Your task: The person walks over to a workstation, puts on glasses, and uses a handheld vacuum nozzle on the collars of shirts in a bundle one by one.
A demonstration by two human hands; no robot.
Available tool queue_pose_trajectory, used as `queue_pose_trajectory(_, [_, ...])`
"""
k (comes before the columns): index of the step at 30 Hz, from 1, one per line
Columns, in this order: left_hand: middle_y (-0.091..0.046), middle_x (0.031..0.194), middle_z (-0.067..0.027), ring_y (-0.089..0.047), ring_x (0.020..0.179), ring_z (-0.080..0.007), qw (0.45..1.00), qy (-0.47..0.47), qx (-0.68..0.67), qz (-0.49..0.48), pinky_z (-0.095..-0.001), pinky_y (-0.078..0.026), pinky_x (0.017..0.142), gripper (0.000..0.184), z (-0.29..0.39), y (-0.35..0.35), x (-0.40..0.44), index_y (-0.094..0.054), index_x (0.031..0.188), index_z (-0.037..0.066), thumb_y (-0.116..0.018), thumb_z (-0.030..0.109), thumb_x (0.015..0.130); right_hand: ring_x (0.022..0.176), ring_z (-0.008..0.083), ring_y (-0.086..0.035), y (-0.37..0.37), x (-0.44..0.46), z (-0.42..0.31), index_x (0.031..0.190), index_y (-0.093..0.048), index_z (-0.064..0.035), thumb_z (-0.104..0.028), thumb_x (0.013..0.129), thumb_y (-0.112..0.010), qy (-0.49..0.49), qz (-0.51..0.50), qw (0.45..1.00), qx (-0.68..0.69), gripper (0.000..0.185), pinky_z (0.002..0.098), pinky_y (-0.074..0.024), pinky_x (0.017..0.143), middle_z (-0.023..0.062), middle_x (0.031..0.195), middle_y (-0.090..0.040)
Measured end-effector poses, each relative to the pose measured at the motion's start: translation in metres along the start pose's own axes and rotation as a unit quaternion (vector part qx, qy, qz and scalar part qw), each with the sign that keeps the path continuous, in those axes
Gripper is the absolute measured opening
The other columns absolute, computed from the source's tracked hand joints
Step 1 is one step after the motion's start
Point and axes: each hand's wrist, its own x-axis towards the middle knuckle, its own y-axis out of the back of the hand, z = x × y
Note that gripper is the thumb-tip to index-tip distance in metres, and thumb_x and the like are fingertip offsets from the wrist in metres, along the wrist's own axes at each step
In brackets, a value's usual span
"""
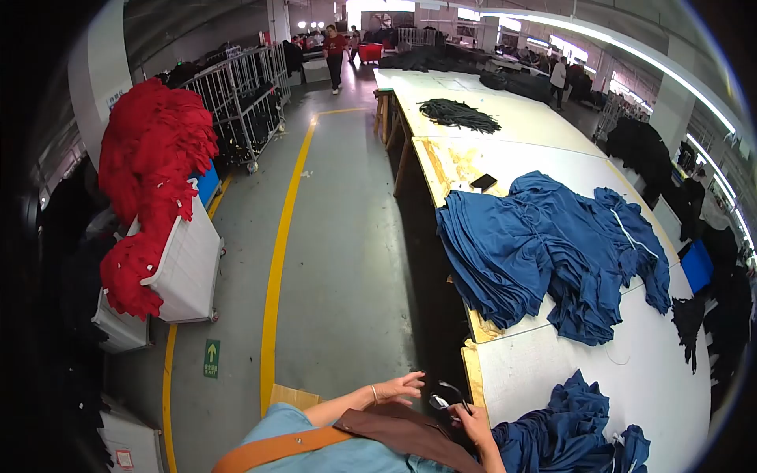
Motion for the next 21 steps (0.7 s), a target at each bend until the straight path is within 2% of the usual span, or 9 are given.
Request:
queue_pose_trajectory(6, [-0.056, 0.129, -0.0080, -0.055, 0.105, -0.0137, 0.994, -0.012, 0.073, -0.082, -0.0315, -0.046, 0.089, 0.060, 0.016, -0.023, -0.003, -0.048, 0.142, 0.016, -0.068, 0.029, 0.088, 0.071, 0.0130, -0.058, -0.011, -0.009, 0.012, 0.096, -0.071, 0.0043, -0.022, 0.096, -0.054, -0.012, -0.048, 0.999, -0.020, 0.031, 0.0225, -0.0511, 0.066, 0.0075, 0.082, -0.065])
queue_pose_trajectory(10, [-0.066, 0.100, -0.0044, -0.059, 0.087, -0.0117, 0.976, -0.029, 0.184, -0.111, -0.0254, -0.047, 0.079, 0.039, 0.009, -0.027, -0.003, -0.065, 0.118, 0.009, -0.066, 0.033, 0.087, 0.073, 0.0127, -0.058, -0.018, -0.015, 0.012, 0.099, -0.071, 0.0038, -0.025, 0.097, -0.054, 0.004, -0.042, 0.999, -0.025, 0.034, 0.0220, -0.0508, 0.067, 0.0069, 0.083, -0.065])
queue_pose_trajectory(11, [-0.066, 0.100, -0.0044, -0.059, 0.087, -0.0117, 0.976, -0.024, 0.183, -0.112, -0.0254, -0.047, 0.079, 0.039, 0.010, -0.029, -0.004, -0.065, 0.118, 0.009, -0.066, 0.033, 0.087, 0.073, 0.0127, -0.058, -0.020, -0.015, 0.011, 0.099, -0.071, 0.0038, -0.025, 0.097, -0.054, 0.000, -0.041, 0.999, -0.022, 0.034, 0.0220, -0.0508, 0.067, 0.0069, 0.083, -0.065])
queue_pose_trajectory(13, [-0.064, 0.088, -0.0028, -0.058, 0.080, -0.0112, 0.973, -0.058, 0.200, -0.096, -0.0231, -0.046, 0.075, 0.028, 0.011, -0.033, -0.007, -0.066, 0.103, 0.007, -0.063, 0.031, 0.088, 0.074, 0.0128, -0.058, -0.023, -0.016, 0.009, 0.101, -0.070, 0.0034, -0.026, 0.097, -0.053, -0.002, -0.052, 0.998, -0.026, 0.034, 0.0224, -0.0507, 0.067, 0.0066, 0.083, -0.065])
queue_pose_trajectory(15, [-0.063, 0.076, -0.0012, -0.057, 0.073, -0.0106, 0.969, -0.091, 0.215, -0.078, -0.0208, -0.046, 0.071, 0.025, 0.010, -0.035, -0.012, -0.067, 0.088, 0.005, -0.061, 0.029, 0.089, 0.074, 0.0129, -0.058, -0.026, -0.017, 0.009, 0.103, -0.070, 0.0029, -0.027, 0.097, -0.053, -0.007, -0.064, 0.997, -0.030, 0.035, 0.0229, -0.0507, 0.066, 0.0063, 0.082, -0.064])
queue_pose_trajectory(21, [-0.062, 0.076, -0.0018, -0.055, 0.070, -0.0105, 0.982, -0.043, 0.166, -0.075, -0.0220, -0.045, 0.068, 0.022, 0.000, -0.022, -0.007, -0.065, 0.080, 0.006, -0.055, 0.023, 0.092, 0.070, 0.0128, -0.057, -0.032, -0.011, 0.020, 0.106, -0.069, 0.0029, -0.026, 0.098, -0.052, 0.011, -0.061, 0.998, -0.009, 0.035, 0.0232, -0.0498, 0.064, 0.0065, 0.081, -0.064])
